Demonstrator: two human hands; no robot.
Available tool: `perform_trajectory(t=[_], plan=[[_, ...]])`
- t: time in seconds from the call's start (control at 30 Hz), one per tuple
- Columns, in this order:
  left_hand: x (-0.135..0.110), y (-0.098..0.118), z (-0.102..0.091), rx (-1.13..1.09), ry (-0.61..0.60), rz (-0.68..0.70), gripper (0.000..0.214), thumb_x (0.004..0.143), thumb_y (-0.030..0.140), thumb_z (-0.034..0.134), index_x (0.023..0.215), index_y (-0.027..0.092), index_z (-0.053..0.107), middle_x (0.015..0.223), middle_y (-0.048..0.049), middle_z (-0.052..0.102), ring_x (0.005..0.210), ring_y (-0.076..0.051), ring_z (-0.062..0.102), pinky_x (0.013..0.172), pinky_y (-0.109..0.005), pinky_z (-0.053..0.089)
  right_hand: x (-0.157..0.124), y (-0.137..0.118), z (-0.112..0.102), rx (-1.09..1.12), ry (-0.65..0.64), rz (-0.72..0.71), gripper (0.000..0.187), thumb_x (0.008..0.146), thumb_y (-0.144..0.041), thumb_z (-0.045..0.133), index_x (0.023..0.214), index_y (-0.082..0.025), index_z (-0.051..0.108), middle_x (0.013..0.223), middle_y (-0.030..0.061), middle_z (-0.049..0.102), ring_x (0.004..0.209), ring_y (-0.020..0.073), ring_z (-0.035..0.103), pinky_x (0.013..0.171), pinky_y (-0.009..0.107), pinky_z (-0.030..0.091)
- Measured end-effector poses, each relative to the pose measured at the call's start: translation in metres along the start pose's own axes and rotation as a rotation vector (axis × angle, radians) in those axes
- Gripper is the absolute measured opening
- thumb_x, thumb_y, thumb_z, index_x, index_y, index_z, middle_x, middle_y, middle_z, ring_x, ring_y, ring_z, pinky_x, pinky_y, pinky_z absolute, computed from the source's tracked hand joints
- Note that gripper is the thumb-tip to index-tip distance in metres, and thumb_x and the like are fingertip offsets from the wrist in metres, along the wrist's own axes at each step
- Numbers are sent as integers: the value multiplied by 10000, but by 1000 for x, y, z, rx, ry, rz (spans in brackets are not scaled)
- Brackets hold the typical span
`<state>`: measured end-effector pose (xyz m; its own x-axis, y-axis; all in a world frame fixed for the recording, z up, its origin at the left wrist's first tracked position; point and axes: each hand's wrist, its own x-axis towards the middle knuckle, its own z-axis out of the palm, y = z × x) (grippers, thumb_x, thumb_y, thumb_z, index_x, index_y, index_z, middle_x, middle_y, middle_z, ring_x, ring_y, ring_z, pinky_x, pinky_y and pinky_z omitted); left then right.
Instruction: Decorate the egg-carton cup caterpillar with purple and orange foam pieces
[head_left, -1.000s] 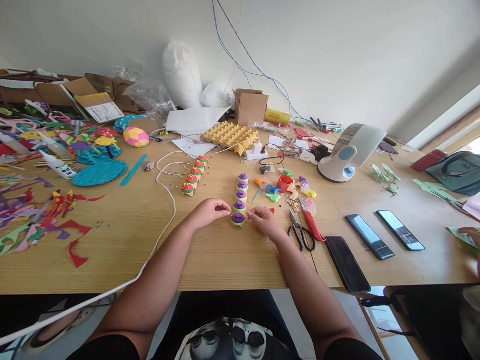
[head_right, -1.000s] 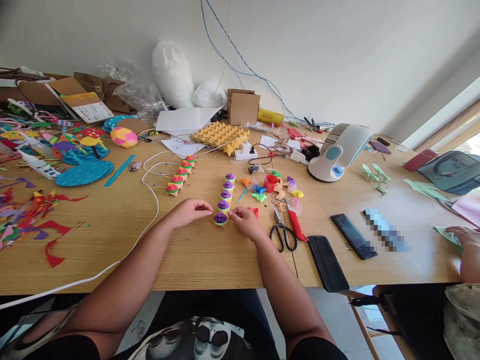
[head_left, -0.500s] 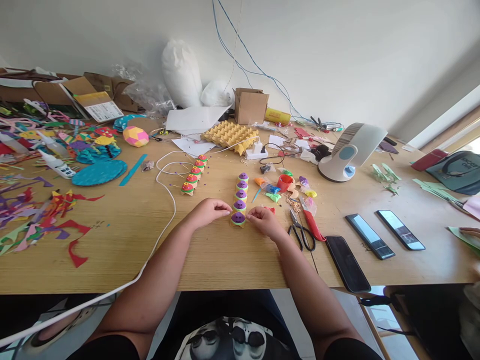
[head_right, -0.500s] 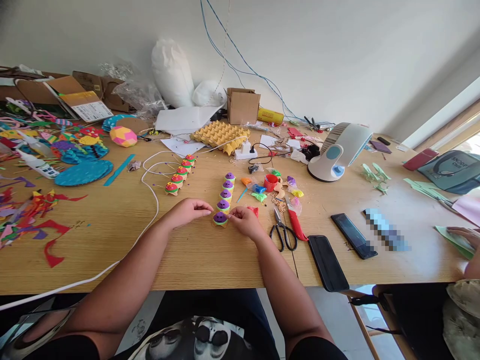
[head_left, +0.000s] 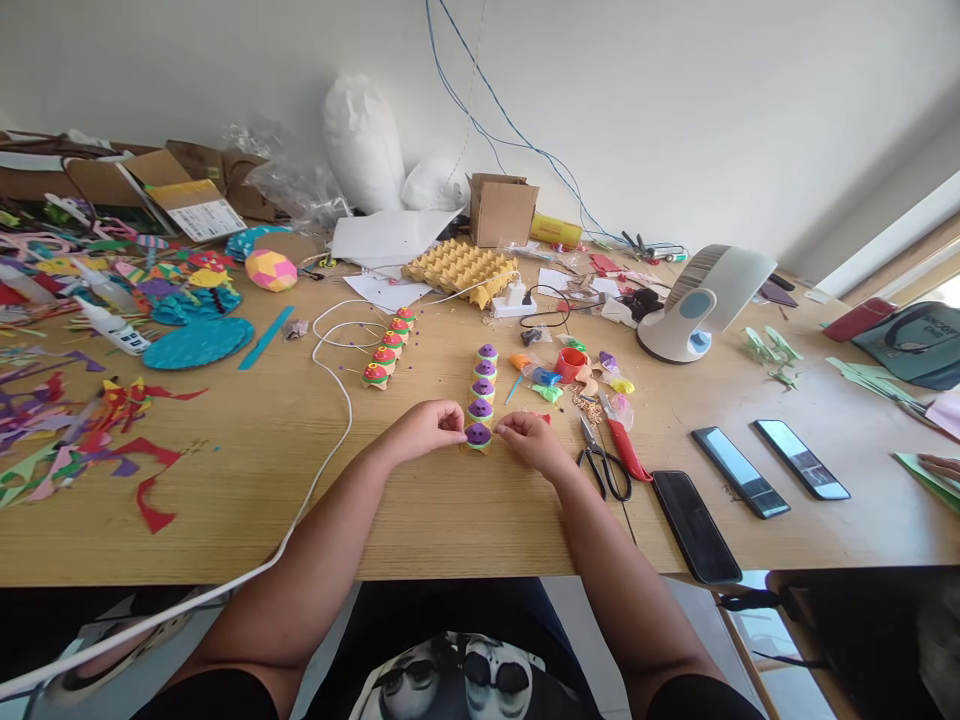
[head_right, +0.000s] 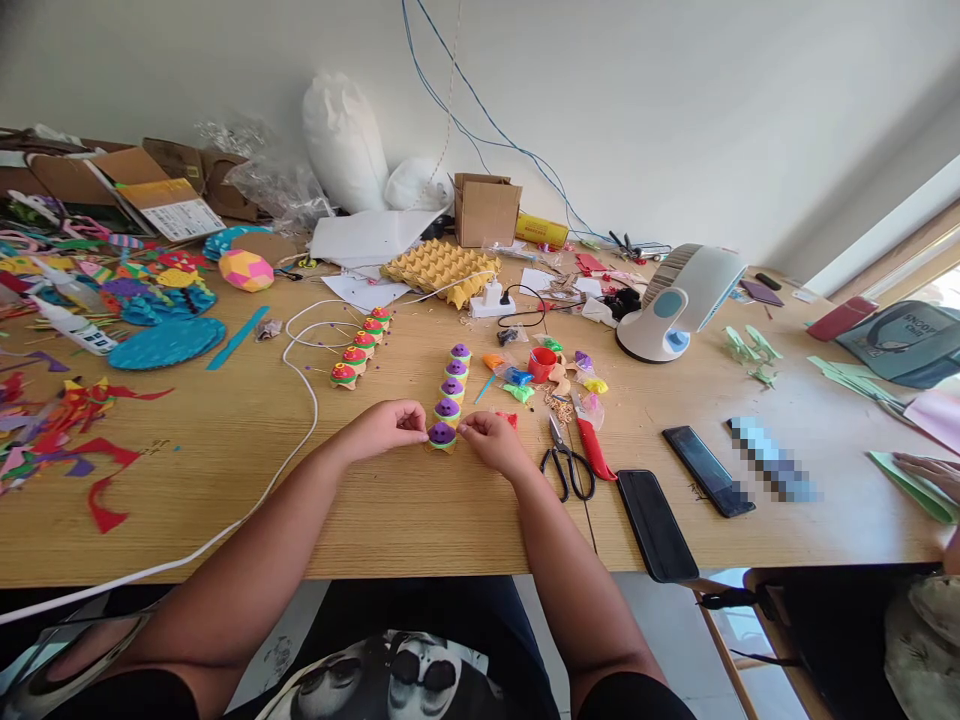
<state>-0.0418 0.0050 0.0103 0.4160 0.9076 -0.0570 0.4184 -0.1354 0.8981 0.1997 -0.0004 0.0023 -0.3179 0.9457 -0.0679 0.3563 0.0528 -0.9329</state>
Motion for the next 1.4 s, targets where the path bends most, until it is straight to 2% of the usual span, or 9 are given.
perform_trajectory(t=[0.33,0.6,0.77,1.07,1.4], plan=[[-3,9,10,34,2,42,170,771,324,682,776,189,579,762,29,613,719,-132,551,664,-235,411,-2,-3,3,-12,-38,22,321,817,-477,606,839,-162,665,645,-30,492,571,108,369,542,251,284],[-3,10,15,58,21,59,182,777,356,668,780,194,584,762,17,620,717,-146,559,664,-247,419,1,-2,11,-24,97,-69,254,839,-424,582,790,-182,638,751,10,620,717,149,525,676,266,401],[-3,9,16,59,30,62,185,781,362,659,782,194,582,769,11,623,718,-149,562,666,-247,422,2,0,13,-34,134,-65,264,838,-439,581,812,-185,646,738,11,610,715,156,524,667,265,407],[-1,6,17,75,49,45,221,771,391,686,787,194,588,769,12,637,720,-150,572,660,-244,420,1,-2,13,-7,122,-53,257,843,-425,590,820,-178,655,757,14,621,734,158,540,698,273,416],[-1,1,0,76,17,15,241,765,416,704,836,198,629,818,-1,655,766,-165,584,686,-259,436,3,2,12,-14,137,-79,274,846,-434,591,801,-173,663,732,11,614,715,155,531,676,270,408]])
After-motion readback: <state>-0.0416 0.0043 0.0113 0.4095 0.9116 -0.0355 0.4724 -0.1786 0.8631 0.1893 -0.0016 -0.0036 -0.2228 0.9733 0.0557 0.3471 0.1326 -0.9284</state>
